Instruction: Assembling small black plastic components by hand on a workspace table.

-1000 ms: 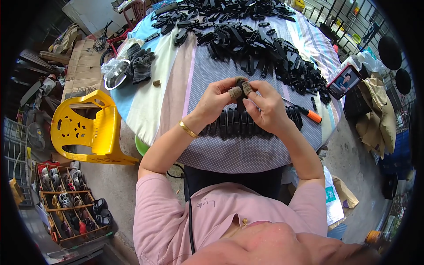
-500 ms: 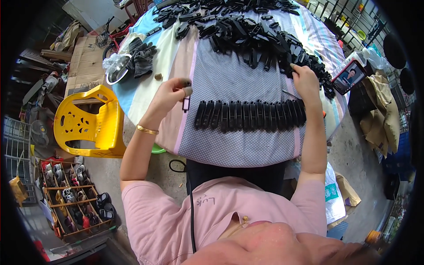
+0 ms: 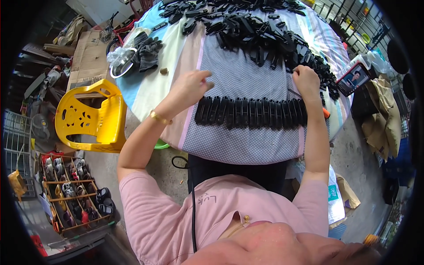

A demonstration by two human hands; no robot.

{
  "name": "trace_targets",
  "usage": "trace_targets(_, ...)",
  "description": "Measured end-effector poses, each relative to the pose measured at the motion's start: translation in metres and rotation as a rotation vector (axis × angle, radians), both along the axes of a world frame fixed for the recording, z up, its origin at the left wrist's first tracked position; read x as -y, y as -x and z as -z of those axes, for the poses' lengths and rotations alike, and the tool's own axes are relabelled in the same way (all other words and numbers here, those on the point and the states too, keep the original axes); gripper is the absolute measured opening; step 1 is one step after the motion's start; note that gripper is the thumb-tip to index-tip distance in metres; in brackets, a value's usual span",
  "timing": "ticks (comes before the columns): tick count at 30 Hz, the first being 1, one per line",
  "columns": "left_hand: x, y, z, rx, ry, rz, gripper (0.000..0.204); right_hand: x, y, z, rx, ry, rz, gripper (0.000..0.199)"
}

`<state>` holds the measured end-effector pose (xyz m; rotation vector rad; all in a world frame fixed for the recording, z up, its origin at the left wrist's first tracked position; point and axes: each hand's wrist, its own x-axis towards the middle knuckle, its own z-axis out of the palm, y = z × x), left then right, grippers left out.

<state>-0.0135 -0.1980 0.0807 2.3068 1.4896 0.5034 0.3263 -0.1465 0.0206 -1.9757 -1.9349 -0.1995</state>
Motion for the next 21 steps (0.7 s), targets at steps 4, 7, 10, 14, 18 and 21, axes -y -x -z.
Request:
trace_targets(4, -0.055, -0.062, 0.018, 0.004, -0.190, 0.252, 0.036, -0.001, 0.003, -0.002, -0.177, -0.249, -0.156, 0.014)
trace_targets(7, -0.084, -0.113, 0.029, -0.049, -0.240, 0.157, 0.041, 0.005, 0.012, -0.004, -0.359, -0.297, -0.246, 0.011)
trace_targets(10, -0.103, -0.134, 0.037, -0.064, -0.213, 0.000, 0.045, 0.007, 0.016, -0.005, -0.467, -0.293, -0.366, 0.012)
trace_targets(14, -0.116, -0.137, 0.052, 0.037, -0.222, -0.067, 0.044, 0.011, 0.017, -0.008, -0.526, -0.243, -0.403, 0.014)
trace_targets(18, -0.108, -0.111, 0.049, 0.318, 0.145, -0.026, 0.039, 0.023, 0.029, -0.018, -0.631, -0.280, -0.449, 0.012)
trace_targets(21, -0.086, -0.089, 0.044, 0.815, 0.616, 0.072, 0.033, 0.034, 0.047, -0.024, -0.657, -0.281, -0.489, 0.012)
